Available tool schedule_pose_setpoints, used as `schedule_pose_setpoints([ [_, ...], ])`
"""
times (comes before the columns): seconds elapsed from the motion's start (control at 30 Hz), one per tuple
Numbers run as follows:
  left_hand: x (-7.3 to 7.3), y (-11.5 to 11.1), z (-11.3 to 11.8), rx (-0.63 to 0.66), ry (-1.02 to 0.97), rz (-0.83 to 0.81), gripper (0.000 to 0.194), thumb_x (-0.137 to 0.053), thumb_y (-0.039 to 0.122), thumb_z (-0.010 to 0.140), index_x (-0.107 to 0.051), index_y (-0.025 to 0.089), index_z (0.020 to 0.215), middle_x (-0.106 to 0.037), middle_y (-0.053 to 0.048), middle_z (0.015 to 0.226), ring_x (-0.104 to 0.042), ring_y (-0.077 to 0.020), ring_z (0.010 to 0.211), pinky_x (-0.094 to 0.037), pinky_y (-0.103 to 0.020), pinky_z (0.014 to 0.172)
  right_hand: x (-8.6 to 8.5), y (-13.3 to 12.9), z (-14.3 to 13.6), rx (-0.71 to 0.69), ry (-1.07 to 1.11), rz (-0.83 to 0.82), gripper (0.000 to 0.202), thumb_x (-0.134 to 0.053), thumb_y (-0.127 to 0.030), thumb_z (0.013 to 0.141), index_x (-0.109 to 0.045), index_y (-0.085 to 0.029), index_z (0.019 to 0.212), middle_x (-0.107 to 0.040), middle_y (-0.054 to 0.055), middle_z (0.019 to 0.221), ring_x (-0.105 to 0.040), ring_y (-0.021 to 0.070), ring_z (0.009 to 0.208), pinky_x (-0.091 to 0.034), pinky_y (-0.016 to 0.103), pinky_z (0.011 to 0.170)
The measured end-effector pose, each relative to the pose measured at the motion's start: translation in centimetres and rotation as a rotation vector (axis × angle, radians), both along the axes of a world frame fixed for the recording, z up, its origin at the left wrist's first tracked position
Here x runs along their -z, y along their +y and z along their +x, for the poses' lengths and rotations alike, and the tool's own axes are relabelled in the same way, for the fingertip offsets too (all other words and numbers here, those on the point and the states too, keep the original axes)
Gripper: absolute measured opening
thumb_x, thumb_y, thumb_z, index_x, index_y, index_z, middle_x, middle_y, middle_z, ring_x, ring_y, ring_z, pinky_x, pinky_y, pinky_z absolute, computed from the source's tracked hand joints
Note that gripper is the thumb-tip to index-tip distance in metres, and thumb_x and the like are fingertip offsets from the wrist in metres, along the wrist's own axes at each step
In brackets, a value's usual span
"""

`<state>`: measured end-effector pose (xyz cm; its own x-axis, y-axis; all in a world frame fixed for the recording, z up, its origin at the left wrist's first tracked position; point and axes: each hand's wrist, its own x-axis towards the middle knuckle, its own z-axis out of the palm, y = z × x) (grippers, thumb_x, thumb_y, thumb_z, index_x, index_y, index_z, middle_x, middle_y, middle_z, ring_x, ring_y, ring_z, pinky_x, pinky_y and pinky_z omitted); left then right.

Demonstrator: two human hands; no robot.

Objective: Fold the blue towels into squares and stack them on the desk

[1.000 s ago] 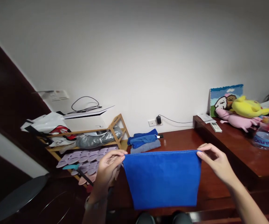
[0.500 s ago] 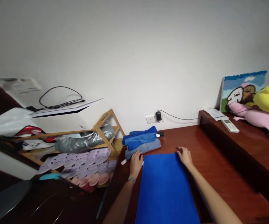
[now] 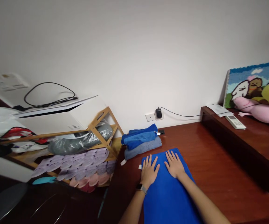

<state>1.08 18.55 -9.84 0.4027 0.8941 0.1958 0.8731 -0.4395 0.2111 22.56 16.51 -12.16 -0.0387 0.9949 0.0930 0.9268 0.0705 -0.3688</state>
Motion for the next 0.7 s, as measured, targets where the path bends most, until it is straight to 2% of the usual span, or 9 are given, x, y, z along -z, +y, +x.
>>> schedule_pose_setpoints([
  [0.13, -0.5, -5.0, -1.5, -0.219, 0.103, 0.038, 0.054, -0.047, 0.044, 0.102, -0.055, 0.024, 0.151, -0.054, -0.017, 0.155, -0.049, -0.0399, 0.143, -0.035, -0.060, 0.118, -3.9, 1.9, -0.2, -0.304, 0.004, -0.066, 0.063, -0.035, -0.049, 0.103, -0.037, -0.026, 0.162, -0.034, 0.005, 0.169, -0.021, 0.0261, 0.159, -0.013, 0.051, 0.130],
  [0.17, -0.7, -6.4, -2.2, -0.262, 0.135, 0.054, 0.053, -0.048, 0.045, 0.102, -0.059, 0.022, 0.148, -0.059, -0.018, 0.150, -0.054, -0.0404, 0.137, -0.036, -0.060, 0.116, -4.5, 1.7, -0.8, -0.328, 0.006, -0.057, 0.062, -0.036, -0.046, 0.103, -0.037, -0.027, 0.162, -0.033, 0.005, 0.169, -0.021, 0.0257, 0.159, -0.014, 0.050, 0.130],
  [0.23, -1.2, -8.5, -3.9, -0.324, 0.176, 0.086, 0.051, -0.047, 0.044, 0.102, -0.067, 0.017, 0.139, -0.067, -0.021, 0.139, -0.061, -0.0397, 0.126, -0.041, -0.059, 0.111, -4.8, 0.0, -2.4, -0.261, 0.022, 0.012, 0.061, -0.033, -0.042, 0.104, -0.035, -0.027, 0.163, -0.029, 0.003, 0.171, -0.020, 0.0239, 0.160, -0.016, 0.049, 0.130],
  [0.33, -2.4, -9.2, -5.5, -0.256, 0.153, 0.139, 0.045, -0.041, 0.035, 0.104, -0.072, 0.014, 0.130, -0.066, -0.020, 0.140, -0.059, -0.0348, 0.131, -0.045, -0.051, 0.111, -2.4, -5.1, -3.5, 0.018, 0.024, 0.106, 0.062, -0.021, -0.044, 0.106, -0.031, -0.023, 0.164, -0.025, 0.004, 0.172, -0.018, 0.0230, 0.160, -0.017, 0.048, 0.130],
  [0.43, -3.2, -7.0, -5.2, 0.030, 0.096, 0.150, 0.045, -0.040, 0.033, 0.106, -0.061, 0.021, 0.144, -0.052, -0.011, 0.159, -0.045, -0.0279, 0.148, -0.038, -0.046, 0.121, 1.4, -10.5, -1.6, 0.322, -0.050, 0.048, 0.073, -0.019, -0.054, 0.104, -0.035, -0.014, 0.163, -0.030, 0.010, 0.170, -0.021, 0.0300, 0.159, -0.016, 0.054, 0.130],
  [0.5, -3.0, -5.3, -4.7, 0.197, 0.082, 0.097, 0.049, -0.042, 0.041, 0.107, -0.050, 0.029, 0.154, -0.043, -0.005, 0.165, -0.038, -0.0258, 0.153, -0.035, -0.048, 0.124, 3.2, -12.5, 0.6, 0.434, -0.102, -0.003, 0.079, -0.020, -0.058, 0.102, -0.035, -0.008, 0.161, -0.031, 0.015, 0.168, -0.023, 0.0333, 0.158, -0.015, 0.056, 0.129],
  [0.53, -2.7, -4.8, -4.5, 0.238, 0.085, 0.062, 0.051, -0.042, 0.044, 0.107, -0.045, 0.032, 0.157, -0.040, -0.004, 0.167, -0.037, -0.0257, 0.154, -0.035, -0.049, 0.125, 3.7, -12.9, 1.7, 0.444, -0.117, -0.014, 0.081, -0.019, -0.059, 0.102, -0.035, -0.006, 0.161, -0.031, 0.016, 0.168, -0.023, 0.0333, 0.158, -0.014, 0.056, 0.129],
  [0.6, -1.7, -4.5, -4.4, 0.222, 0.096, 0.006, 0.053, -0.040, 0.049, 0.108, -0.040, 0.036, 0.159, -0.036, -0.003, 0.168, -0.035, -0.0262, 0.154, -0.035, -0.051, 0.125, 3.8, -12.5, 3.4, 0.396, -0.124, -0.028, 0.082, -0.018, -0.059, 0.102, -0.032, -0.006, 0.162, -0.030, 0.015, 0.169, -0.022, 0.0305, 0.159, -0.013, 0.053, 0.130],
  [0.7, 0.1, -6.3, -4.8, 0.060, 0.098, -0.014, 0.054, -0.037, 0.047, 0.108, -0.037, 0.035, 0.160, -0.034, -0.005, 0.169, -0.032, -0.0284, 0.156, -0.035, -0.053, 0.125, 2.3, -10.1, 4.9, 0.272, -0.107, -0.063, 0.079, -0.019, -0.058, 0.102, -0.029, -0.009, 0.163, -0.025, 0.011, 0.171, -0.018, 0.0255, 0.160, -0.012, 0.048, 0.131],
])
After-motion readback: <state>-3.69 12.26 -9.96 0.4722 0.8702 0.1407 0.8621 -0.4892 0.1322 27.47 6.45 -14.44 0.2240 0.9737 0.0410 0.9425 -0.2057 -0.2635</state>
